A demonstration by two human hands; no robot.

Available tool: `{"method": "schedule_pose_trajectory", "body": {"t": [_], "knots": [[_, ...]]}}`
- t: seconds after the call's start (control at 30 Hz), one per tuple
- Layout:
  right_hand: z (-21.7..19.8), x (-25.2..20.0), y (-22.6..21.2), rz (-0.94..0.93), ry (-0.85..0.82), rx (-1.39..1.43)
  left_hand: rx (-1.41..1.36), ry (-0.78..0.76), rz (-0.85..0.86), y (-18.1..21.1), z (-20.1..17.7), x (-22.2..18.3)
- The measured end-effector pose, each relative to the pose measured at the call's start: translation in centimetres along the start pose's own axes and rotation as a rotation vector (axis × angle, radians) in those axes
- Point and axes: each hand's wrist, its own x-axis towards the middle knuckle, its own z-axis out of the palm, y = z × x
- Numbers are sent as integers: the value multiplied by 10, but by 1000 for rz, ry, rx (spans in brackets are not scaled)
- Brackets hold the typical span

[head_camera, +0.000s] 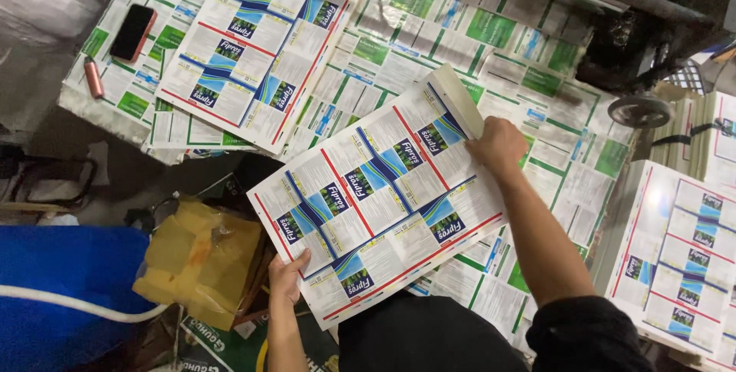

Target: Feeding and aligning printed label sheets into a processing machine.

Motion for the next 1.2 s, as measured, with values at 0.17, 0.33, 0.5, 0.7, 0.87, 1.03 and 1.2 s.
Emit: {"method": "schedule_pose_trajectory", "body": {"t": [0.17,0.33,0.5,0.7,0.87,1.03,1.2], "knots": [[2,39,15,123,-264,64,1,24,-30,5,1,-3],[9,8,-9,90,-141,-71,12,63,-100,-2,-7,6],[21,35,16,108,-158,7,107,32,-18,10,-1,2],[40,63,38,192,-389,144,54,-1,-38,-3,-11,8],[9,21,-1,93,-228,-12,-22,-23,-44,-19,-19,22],[-21,-14,-28,102,-157,-42,-86,-126,-11,-14,-25,16],[-54,1,-45,21,-80,3,10,18,20,15,4,-24]]}}
